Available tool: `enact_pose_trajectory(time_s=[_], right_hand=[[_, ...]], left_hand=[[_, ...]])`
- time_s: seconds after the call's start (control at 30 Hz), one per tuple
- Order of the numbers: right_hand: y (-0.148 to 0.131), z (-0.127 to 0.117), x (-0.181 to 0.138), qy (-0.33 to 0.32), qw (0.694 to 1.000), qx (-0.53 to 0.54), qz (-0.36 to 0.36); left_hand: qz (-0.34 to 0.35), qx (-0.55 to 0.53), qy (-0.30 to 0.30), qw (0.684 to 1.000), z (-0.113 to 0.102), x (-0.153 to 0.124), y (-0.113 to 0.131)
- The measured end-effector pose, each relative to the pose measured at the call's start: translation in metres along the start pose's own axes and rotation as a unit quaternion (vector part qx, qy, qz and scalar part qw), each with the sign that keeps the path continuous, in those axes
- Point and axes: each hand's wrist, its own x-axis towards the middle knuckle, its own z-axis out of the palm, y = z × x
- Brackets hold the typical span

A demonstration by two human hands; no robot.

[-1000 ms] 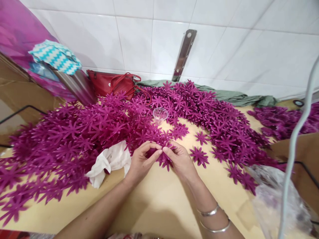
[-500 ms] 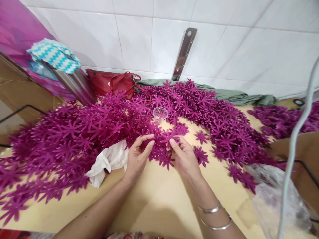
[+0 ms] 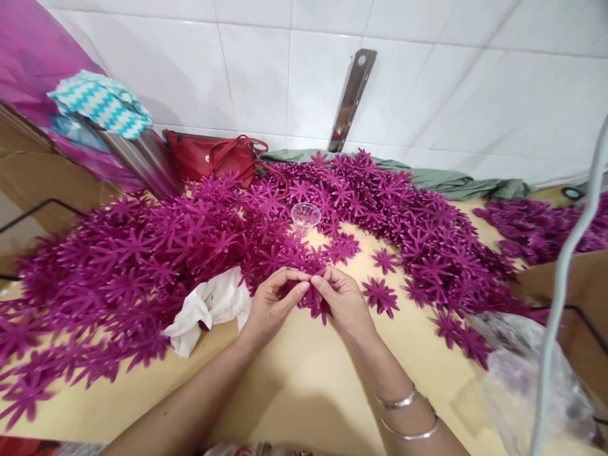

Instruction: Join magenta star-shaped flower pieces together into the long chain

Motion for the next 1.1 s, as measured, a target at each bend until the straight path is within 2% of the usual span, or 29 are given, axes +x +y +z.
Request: enact_pose_trajectory(time_s=[0.07,0.13,0.3,0.37,0.47,0.57,0.63,0.73,0.87,0.93,1.1], right_hand=[[0.0,0.001,0.0,0.001,1.0,0.007,0.003],[0.001,0.002,0.001,0.0,1.0,0.023,0.001],[-0.003,0.0,0.003,0.075,0.996,0.027,-0.048],[-0.007,-0.001,0.002,0.11,0.992,0.005,-0.067],[-0.01,-0.002,0.001,0.14,0.985,-0.032,-0.092],[-0.009,-0.002,0.003,0.157,0.983,-0.022,-0.095],[-0.008,-0.002,0.005,0.159,0.983,0.002,-0.093],[-0.009,-0.002,0.007,0.147,0.986,0.008,-0.08],[-0.014,0.0,0.004,0.165,0.975,-0.093,-0.116],[-0.017,0.001,0.001,0.169,0.962,-0.147,-0.154],[-0.021,0.003,-0.003,0.101,0.955,-0.175,-0.216]], left_hand=[[0.013,0.006,-0.022,1.0,0.001,-0.001,0.002],[0.02,0.015,-0.019,1.0,0.002,-0.001,0.002],[0.007,0.007,0.112,0.994,-0.001,0.002,-0.005],[0.008,0.023,0.138,0.99,-0.003,0.003,-0.006],[0.032,0.058,0.122,0.99,-0.003,0.002,-0.002],[0.034,0.039,0.09,0.995,-0.001,-0.001,0.005],[0.015,0.011,0.085,0.996,-0.001,-0.001,0.007],[-0.025,-0.045,0.114,0.992,-0.001,0.002,0.005],[-0.086,-0.167,0.118,0.975,-0.001,0.008,-0.002],[-0.109,-0.188,0.111,0.97,-0.001,0.009,-0.002],[-0.122,-0.159,0.114,0.973,0.001,0.007,0.004]])
